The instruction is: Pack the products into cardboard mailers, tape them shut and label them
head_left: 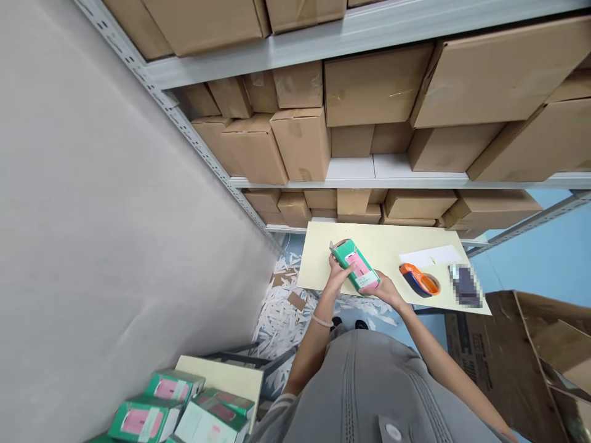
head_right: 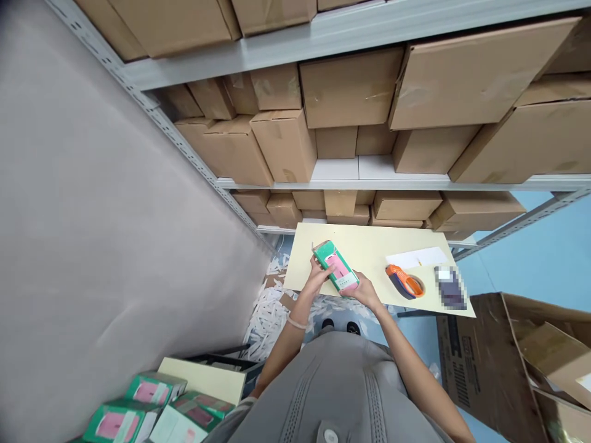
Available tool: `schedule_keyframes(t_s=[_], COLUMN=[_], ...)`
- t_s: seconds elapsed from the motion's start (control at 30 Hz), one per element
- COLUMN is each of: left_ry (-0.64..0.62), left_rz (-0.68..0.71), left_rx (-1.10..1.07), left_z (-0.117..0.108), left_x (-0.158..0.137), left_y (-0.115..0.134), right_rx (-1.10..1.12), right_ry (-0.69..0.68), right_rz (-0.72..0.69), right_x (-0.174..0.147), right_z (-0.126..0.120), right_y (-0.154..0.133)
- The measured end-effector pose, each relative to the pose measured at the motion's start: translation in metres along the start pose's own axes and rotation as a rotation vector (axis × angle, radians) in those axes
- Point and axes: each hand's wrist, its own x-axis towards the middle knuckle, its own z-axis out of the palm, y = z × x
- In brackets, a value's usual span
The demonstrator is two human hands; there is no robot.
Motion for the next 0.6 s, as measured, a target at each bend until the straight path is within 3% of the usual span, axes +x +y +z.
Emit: schedule_keyframes(t_s=[0.33,0.6], left_ry=[-0.125,-0.054], left_rz=[0.156,0.134], left_rx=[0.246,0.196], left_z=[0.012,0.010], left_x=[0.053,0.062], left_y=[-0.012,-0.021], right_rx=[0.090,0.084], right_ry=[0.192,0.165], right_rz=[-0.062,0.010], right_x=[0.057,0.064], right_z=[0.006,0.006], right_y=[0.045,0.060])
